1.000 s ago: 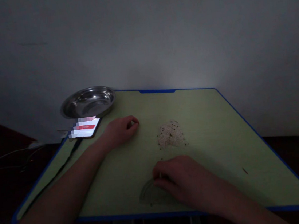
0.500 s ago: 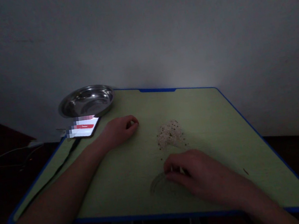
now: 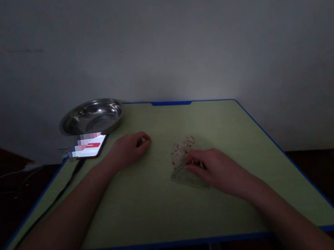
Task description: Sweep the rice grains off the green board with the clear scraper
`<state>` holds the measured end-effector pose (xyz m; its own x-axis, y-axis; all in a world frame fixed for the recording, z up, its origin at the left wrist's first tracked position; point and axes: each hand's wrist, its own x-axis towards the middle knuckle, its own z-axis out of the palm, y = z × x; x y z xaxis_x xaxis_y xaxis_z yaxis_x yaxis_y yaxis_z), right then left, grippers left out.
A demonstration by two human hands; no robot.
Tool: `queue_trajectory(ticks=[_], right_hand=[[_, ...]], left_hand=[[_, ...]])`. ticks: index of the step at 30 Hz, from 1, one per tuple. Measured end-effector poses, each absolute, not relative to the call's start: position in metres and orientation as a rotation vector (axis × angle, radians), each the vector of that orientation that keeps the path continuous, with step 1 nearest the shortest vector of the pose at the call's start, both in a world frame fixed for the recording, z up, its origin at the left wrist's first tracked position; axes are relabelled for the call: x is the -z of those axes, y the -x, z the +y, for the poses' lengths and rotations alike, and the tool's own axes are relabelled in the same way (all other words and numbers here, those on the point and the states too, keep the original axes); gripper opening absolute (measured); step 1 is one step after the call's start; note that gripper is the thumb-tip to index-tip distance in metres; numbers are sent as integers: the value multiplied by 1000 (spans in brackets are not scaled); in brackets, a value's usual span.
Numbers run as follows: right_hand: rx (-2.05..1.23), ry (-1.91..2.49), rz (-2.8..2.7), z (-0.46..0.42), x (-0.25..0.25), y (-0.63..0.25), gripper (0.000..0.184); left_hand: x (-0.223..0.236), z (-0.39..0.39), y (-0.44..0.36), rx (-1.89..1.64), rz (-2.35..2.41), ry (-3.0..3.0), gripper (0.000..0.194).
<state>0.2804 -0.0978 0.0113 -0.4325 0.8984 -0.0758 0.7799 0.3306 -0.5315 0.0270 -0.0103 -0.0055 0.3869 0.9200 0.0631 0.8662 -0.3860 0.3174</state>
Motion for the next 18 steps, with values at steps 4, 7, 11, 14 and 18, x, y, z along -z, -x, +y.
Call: queue_trajectory(ticks=[4,7,11,14,18], right_hand=[[-783,1509,-2367,-100,-17,-283,19],[-647,1559,-2303,-94,-20,-282,19],[-440,1622,-2281,-84,-19,-277,19],[-399,1652,-2314,-83,-16,-274,20],[-421,1627,-2343,-88,-16,-276,21]], left_hand=[[7,-10,-27,-356,1575,-2419,28],[8,-10,-26,-356,1574,-2418,29],[7,-10,-26,-357,1573,-2410,28],[7,-10,-26,-359,1560,-2420,27],[9,-9,-26,-366,1563,-2430,27]])
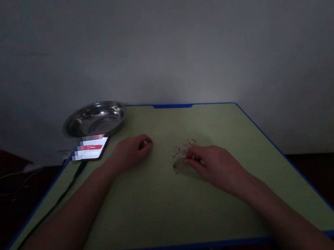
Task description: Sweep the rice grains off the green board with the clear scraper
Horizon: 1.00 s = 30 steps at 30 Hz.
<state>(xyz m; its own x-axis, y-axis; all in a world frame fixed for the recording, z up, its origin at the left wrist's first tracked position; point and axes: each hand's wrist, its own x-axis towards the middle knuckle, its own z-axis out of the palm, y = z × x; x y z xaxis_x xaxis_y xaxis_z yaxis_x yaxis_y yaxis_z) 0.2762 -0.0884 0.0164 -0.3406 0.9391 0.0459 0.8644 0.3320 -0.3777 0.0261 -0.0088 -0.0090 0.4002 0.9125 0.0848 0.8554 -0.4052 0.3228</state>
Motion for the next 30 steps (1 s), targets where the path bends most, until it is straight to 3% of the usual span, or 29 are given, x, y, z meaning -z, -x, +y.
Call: queue_trajectory(ticks=[21,30], right_hand=[[-300,1634,-2359,-89,-20,-274,22],[-501,1607,-2352,-113,-20,-276,18]], left_hand=[[8,-9,-26,-350,1554,-2424,27],[7,-10,-26,-337,1544,-2426,27]])
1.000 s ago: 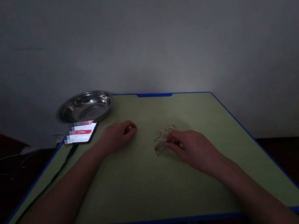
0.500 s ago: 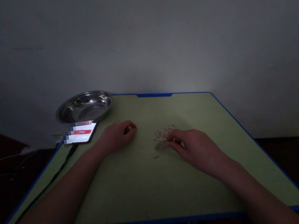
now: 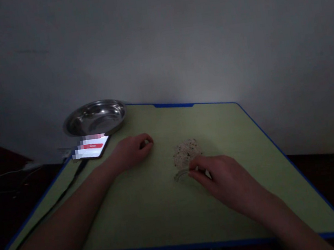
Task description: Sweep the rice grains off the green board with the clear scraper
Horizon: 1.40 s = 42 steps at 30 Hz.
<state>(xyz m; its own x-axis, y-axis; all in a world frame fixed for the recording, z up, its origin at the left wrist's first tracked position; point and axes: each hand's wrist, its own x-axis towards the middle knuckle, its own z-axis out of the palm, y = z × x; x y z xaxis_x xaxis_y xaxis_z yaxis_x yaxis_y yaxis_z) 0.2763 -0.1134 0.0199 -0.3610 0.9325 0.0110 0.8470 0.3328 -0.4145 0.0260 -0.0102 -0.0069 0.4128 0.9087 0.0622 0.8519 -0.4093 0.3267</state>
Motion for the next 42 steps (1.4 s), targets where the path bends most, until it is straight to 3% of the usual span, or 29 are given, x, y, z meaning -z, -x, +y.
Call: queue_trajectory(ticks=[12,33,42], right_hand=[[-363,1673,-2322,-105,-12,-282,21],[-571,1557,-2326,-122,-15,-278,20],[-426,1686,-2331,-107,-9,-277,19]], left_hand=[[7,-11,-26,-347,1546,-2429,28],[5,-11,-27,-325,1555,-2415,27],[7,-10,-26,-347,1537,-2435,26]])
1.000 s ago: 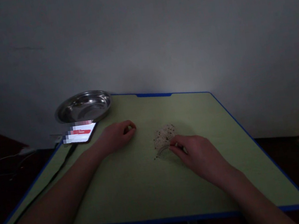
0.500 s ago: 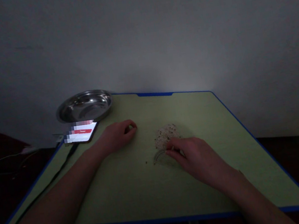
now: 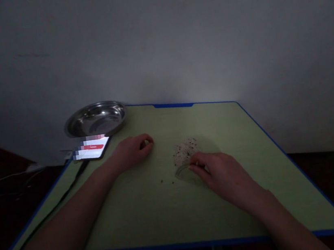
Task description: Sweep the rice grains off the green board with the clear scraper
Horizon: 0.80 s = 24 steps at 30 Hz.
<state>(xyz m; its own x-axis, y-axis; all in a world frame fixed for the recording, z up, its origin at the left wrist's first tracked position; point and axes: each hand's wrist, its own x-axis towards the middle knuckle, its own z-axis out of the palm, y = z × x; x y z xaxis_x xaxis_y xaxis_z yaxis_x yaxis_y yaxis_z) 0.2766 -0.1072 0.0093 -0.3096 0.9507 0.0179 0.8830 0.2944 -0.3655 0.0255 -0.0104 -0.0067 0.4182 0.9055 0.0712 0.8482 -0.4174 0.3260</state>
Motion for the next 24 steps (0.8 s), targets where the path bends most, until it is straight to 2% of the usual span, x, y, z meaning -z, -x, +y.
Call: queue_trajectory(ticks=[7,15,24], right_hand=[[-636,1473,-2496,-110,-18,-269,16],[-687,1446,-2494,-111,-18,-250,13],[-968,1370,-2534,-130,-19,-246,14]], left_hand=[[9,-10,-25,-363,1534,-2440,27],[6,-11,-26,-325,1547,-2421,28],[7,-12,-27,-348,1561,-2435,26]])
